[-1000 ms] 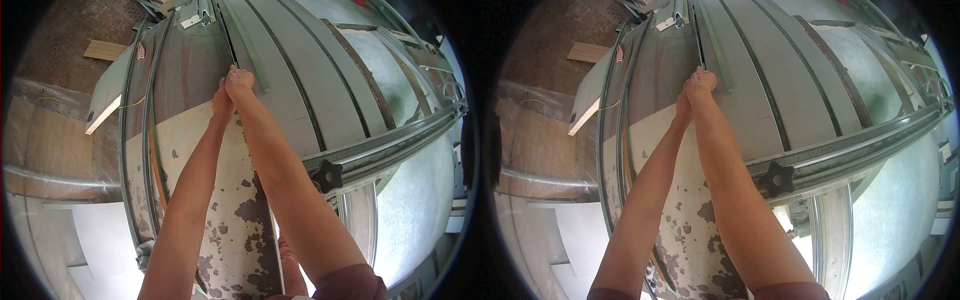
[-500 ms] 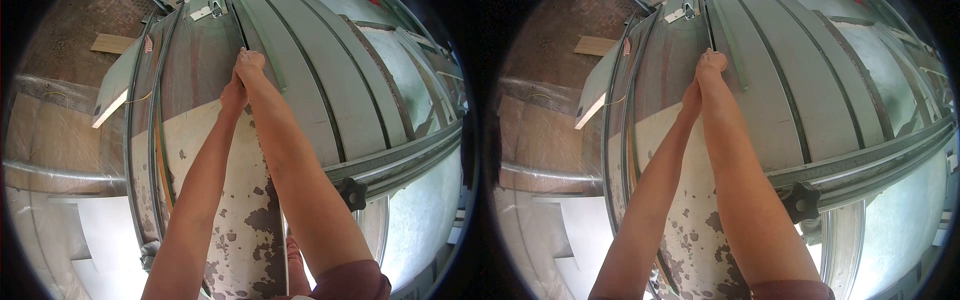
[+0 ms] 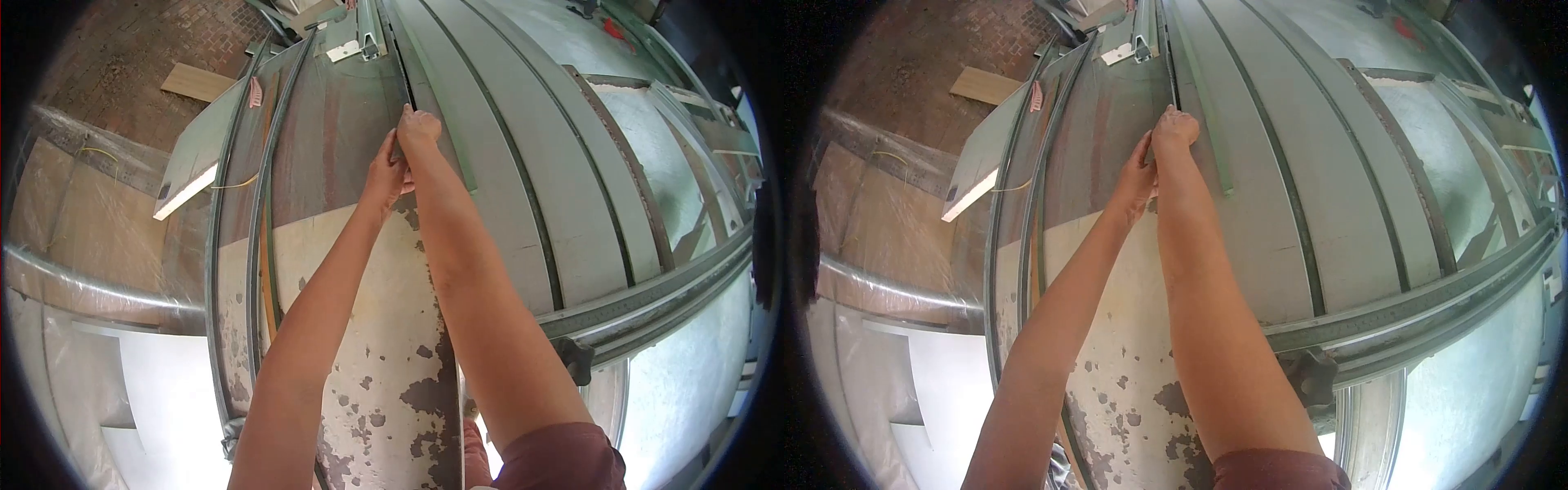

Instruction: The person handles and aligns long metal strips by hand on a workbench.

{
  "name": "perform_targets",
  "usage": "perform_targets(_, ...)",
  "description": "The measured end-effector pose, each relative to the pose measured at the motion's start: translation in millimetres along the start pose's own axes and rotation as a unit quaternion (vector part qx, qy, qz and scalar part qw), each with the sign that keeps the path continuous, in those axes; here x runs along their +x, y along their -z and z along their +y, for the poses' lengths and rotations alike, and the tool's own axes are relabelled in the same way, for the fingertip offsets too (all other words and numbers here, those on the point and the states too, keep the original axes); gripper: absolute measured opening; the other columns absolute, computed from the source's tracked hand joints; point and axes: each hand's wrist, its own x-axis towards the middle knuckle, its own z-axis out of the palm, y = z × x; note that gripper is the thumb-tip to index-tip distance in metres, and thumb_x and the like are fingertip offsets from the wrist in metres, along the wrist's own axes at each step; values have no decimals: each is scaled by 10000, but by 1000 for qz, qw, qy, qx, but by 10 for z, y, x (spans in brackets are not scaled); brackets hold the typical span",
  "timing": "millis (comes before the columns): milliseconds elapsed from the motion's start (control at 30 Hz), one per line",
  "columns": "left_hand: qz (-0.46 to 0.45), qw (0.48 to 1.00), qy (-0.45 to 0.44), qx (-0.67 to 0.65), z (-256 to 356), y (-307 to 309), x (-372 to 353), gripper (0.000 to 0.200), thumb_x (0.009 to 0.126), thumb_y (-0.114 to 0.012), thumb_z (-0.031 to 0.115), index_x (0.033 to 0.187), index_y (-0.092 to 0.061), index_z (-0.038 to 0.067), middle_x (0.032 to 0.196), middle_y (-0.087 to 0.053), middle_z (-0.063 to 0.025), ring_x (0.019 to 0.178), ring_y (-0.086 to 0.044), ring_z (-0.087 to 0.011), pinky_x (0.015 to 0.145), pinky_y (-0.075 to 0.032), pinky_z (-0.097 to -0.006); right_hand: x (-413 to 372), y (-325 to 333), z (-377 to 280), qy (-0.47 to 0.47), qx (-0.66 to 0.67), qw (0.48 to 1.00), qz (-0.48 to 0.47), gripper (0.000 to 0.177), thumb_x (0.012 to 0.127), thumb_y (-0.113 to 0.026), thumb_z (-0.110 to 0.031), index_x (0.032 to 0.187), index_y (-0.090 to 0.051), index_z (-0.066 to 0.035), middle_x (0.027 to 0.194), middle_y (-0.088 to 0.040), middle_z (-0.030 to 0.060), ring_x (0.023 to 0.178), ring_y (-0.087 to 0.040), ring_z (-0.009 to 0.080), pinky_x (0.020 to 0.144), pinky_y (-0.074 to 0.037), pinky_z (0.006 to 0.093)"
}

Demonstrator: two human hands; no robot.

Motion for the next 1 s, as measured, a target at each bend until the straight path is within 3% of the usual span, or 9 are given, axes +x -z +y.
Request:
perform_targets(67,8,999,1,-49,13,-15,6,633,834,-554,185,1368,-217,143,893,-549,-15,656,-467,-66,607,-398,-228,73,-16,2,4,1,1000,18,518,777,-586,-289,1246,-417,-148,1145,-550,17,996,-568,194,657,-523,332)
perform_targets(333,-34,993,30,-109,20,4,-139,616,865,-489,161,1377,-147,129,868,-564,-16,643,-512,-87,604,-423,-244,180,43,-56,-55,32,998,14,497,745,-614,-245,1174,-467,-41,1118,-564,74,1009,-565,215,677,-519,361)
perform_targets(533,-57,990,57,-119,-129,191,-543,616,875,-486,213,1371,-136,113,994,-575,-65,701,-554,-123,691,-449,-275,286,-28,-83,-12,-20,1000,17,450,760,-591,-224,1156,-489,-38,1132,-560,74,1003,-569,226,679,-515,356)
perform_targets(567,-52,990,54,-119,-118,249,-615,616,875,-486,213,1371,-136,113,994,-575,-65,701,-554,-123,691,-449,-275,251,-1,-103,-10,-25,999,35,370,777,-560,-196,1122,-532,-66,1127,-565,69,998,-572,222,694,-511,338)
perform_targets(667,-48,993,82,-64,-143,421,-825,625,876,-484,243,1370,-125,109,1058,-556,-106,761,-566,-148,762,-443,-306,272,203,-141,58,-66,996,22,295,785,-536,-183,1063,-588,-101,1107,-579,56,987,-579,213,709,-505,321)
perform_targets(800,-11,992,82,-90,-240,607,-942,633,878,-476,256,1369,-112,93,1096,-536,-137,823,-559,-182,792,-433,-328,111,651,-241,53,-53,995,67,249,789,-514,-171,1008,-626,-130,1092,-588,51,989,-577,202,731,-495,315)
perform_targets(1000,3,983,118,-144,-253,616,-1173,647,884,-464,293,1368,-85,89,1113,-518,-144,852,-553,-228,800,-438,-354,-322,1331,-256,59,-78,994,39,288,767,-511,-197,1020,-619,-113,1087,-588,70,1011,-562,225,776,-472,314)
